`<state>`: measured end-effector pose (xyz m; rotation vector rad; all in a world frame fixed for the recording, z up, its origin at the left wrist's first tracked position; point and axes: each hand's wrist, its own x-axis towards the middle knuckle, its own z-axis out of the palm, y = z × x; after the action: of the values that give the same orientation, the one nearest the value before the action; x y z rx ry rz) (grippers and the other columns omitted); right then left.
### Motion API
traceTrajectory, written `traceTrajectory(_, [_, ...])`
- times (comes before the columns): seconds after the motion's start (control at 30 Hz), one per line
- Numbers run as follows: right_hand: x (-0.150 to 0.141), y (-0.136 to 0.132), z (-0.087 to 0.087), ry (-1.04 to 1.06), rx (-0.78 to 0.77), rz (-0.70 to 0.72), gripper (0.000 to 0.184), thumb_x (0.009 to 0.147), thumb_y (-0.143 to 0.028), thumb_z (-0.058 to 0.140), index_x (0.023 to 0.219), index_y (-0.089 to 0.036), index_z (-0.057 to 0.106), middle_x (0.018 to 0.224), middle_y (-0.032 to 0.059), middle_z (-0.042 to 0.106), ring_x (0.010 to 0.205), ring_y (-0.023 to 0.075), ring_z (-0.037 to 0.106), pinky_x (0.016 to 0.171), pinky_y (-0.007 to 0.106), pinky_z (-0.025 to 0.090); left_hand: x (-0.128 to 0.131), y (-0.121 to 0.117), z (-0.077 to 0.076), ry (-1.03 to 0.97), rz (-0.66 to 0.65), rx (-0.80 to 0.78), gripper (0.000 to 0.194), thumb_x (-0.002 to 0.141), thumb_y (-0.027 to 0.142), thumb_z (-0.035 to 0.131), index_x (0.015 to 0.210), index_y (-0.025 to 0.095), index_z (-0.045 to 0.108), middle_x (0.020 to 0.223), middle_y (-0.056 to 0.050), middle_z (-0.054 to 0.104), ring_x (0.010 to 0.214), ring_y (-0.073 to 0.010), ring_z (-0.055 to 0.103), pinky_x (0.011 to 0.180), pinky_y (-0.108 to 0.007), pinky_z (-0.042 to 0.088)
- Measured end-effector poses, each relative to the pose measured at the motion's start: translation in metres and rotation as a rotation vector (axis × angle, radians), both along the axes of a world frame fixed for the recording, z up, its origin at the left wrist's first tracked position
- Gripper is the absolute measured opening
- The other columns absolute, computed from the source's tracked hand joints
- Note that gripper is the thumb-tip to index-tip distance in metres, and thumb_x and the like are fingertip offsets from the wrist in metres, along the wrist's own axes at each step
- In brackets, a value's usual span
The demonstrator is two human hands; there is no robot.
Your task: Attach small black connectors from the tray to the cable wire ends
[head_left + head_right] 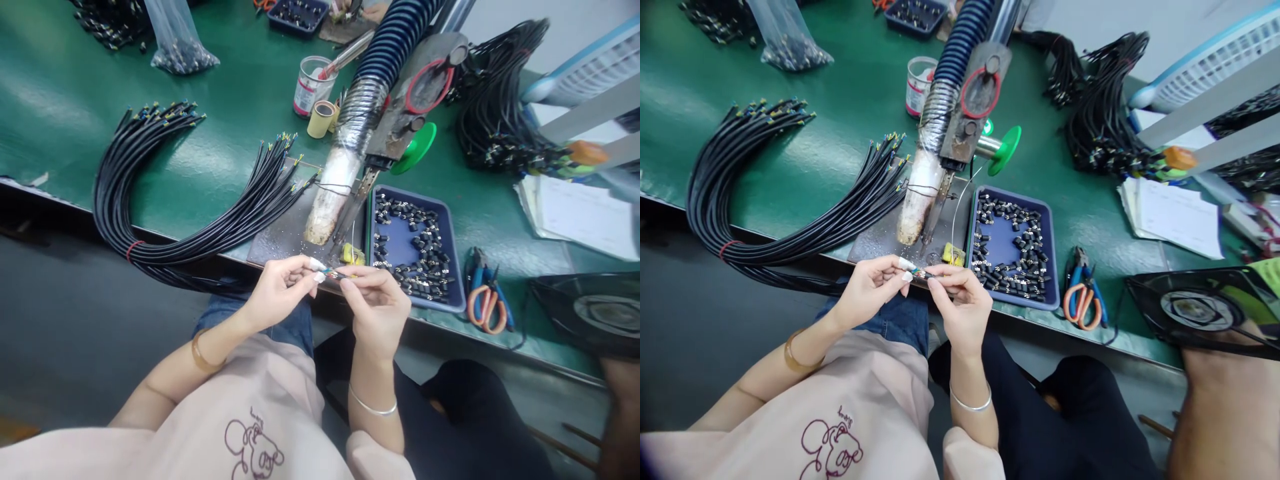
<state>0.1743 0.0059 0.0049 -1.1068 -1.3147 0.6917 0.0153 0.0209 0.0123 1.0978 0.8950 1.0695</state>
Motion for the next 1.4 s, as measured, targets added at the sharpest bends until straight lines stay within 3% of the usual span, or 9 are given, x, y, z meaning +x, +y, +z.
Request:
traceTrajectory(0.17, [0.001,-0.002,-0.004,-0.227,0.151,-0.177,0.006,0.089,-0.017,0.072,0.085,-0.021,0.071,0.086,0.0018,0.078,0.078,0.0167,0.077,0.066,0.027,0.063,-0.002,0.001,-0.004,-0.020,-0.007,-0.031,0.023,0.082,0.034,0.075,0.088,0.012,0.070,0.064,-0.001,0.066,0.058,-0.0104,0.060,0.061,-0.022,0.052])
traceTrajectory(0.27, [0.001,-0.004,0.000,-0.449,0.284,-0.256,0.013,0.088,-0.014,0.073,0.094,-0.025,0.076,0.081,-0.0007,0.073,0.071,0.0139,0.072,0.064,0.025,0.060,-0.001,0.000,-0.007,-0.019,0.007,-0.020,0.022,0.081,0.033,0.076,0.088,0.012,0.071,0.066,-0.002,0.067,0.062,-0.0117,0.062,0.065,-0.023,0.054])
traceTrajectory(0.63, [0.004,-0.006,0.004,-0.913,0.505,-0.080,0.041,0.089,-0.007,0.071,0.125,-0.025,0.070,0.084,0.0004,0.077,0.066,0.0103,0.070,0.070,0.020,0.055,0.000,-0.002,-0.006,0.041,0.059,-0.005,0.022,0.088,0.034,0.068,0.079,0.014,0.063,0.060,0.001,0.060,0.056,-0.0092,0.056,0.059,-0.021,0.048])
traceTrajectory(0.77, [0.008,-0.010,0.005,-0.871,0.430,-0.070,0.031,0.091,-0.008,0.068,0.118,-0.024,0.073,0.066,-0.0039,0.071,0.049,0.0078,0.060,0.054,0.020,0.047,0.002,-0.002,-0.005,0.012,0.062,-0.061,0.019,0.081,0.032,0.072,0.080,0.014,0.064,0.058,0.003,0.058,0.053,-0.0086,0.053,0.057,-0.021,0.046])
traceTrajectory(0.87, [0.008,-0.015,0.003,-0.547,0.337,-0.217,0.027,0.095,-0.013,0.062,0.118,-0.023,0.071,0.058,-0.0066,0.065,0.039,0.0079,0.054,0.044,0.020,0.043,0.003,-0.002,-0.004,0.017,0.051,-0.049,0.016,0.080,0.029,0.071,0.078,0.013,0.066,0.057,0.004,0.055,0.052,-0.0070,0.047,0.053,-0.020,0.039])
traceTrajectory(0.97, [0.005,-0.016,-0.001,-0.274,0.267,-0.339,0.026,0.095,-0.014,0.062,0.119,-0.022,0.066,0.070,-0.0041,0.074,0.042,0.0098,0.062,0.043,0.020,0.048,0.005,-0.001,-0.003,0.010,0.073,-0.042,0.016,0.079,0.029,0.072,0.078,0.013,0.069,0.059,0.003,0.057,0.053,-0.0073,0.047,0.054,-0.020,0.039])
traceTrajectory(1.07, [0.002,-0.014,-0.005,-0.340,0.218,-0.279,0.015,0.090,-0.011,0.070,0.101,-0.020,0.069,0.091,0.0027,0.080,0.068,0.0161,0.078,0.059,0.024,0.062,0.005,0.001,-0.003,-0.005,0.064,-0.042,0.015,0.078,0.028,0.073,0.079,0.013,0.070,0.067,0.000,0.065,0.060,-0.0093,0.053,0.061,-0.022,0.046])
traceTrajectory(1.17, [-0.002,-0.009,-0.009,-0.490,0.234,-0.166,0.013,0.087,-0.009,0.072,0.090,-0.021,0.068,0.099,0.0049,0.081,0.088,0.0198,0.080,0.075,0.029,0.066,0.005,0.004,-0.006,0.020,0.048,-0.020,0.014,0.079,0.026,0.071,0.079,0.013,0.070,0.070,-0.001,0.064,0.063,-0.0098,0.054,0.064,-0.022,0.046])
traceTrajectory(1.4, [-0.002,0.002,-0.010,-0.681,0.378,-0.194,0.020,0.085,-0.005,0.070,0.090,-0.023,0.064,0.099,0.0046,0.081,0.087,0.0171,0.079,0.077,0.025,0.063,0.006,0.014,-0.010,0.015,0.014,-0.046,0.016,0.080,0.028,0.070,0.078,0.013,0.064,0.062,0.004,0.051,0.057,-0.0073,0.044,0.057,-0.020,0.038])
